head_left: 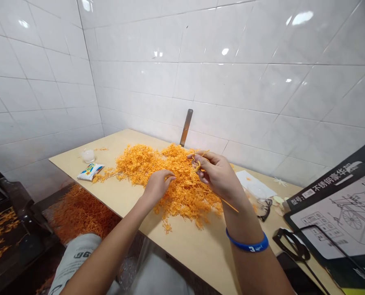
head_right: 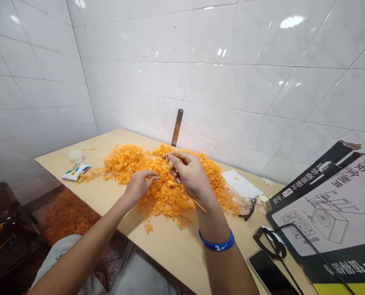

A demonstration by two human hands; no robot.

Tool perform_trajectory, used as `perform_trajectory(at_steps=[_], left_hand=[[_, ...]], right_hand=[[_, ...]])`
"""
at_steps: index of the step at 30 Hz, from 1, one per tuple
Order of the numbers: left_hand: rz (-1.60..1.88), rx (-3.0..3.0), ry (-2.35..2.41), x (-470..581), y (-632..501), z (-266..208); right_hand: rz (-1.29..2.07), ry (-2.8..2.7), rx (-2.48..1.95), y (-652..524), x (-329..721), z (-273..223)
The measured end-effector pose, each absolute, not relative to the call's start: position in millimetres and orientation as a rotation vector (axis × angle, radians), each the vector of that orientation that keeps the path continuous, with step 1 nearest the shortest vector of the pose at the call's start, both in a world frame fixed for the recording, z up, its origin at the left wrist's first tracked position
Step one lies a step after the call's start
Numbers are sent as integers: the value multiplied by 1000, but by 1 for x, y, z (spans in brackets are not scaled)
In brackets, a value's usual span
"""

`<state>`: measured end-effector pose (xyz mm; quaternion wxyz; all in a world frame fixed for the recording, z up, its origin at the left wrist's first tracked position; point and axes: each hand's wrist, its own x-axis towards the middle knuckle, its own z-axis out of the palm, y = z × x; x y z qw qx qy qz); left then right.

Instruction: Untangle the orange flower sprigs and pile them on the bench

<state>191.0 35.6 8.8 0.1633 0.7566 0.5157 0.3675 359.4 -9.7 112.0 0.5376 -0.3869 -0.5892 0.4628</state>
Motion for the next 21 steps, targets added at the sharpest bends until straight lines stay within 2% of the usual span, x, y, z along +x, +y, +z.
perform_trajectory(at_steps=[5, 11, 18, 21], left_hand=[[1237, 2052, 1283, 194, 35, 15], [1396, 1642, 632, 213, -5, 53], [1692, 1283, 590, 225, -22, 71], [1604, 966, 547, 220, -21, 74]], right_hand=[[1044, -1399, -917, -10, 359, 113], [979, -1473, -838, -15, 348, 109], [861, -1505, -857, -23, 334, 105], [791, -1570, -851, -27, 333, 104]])
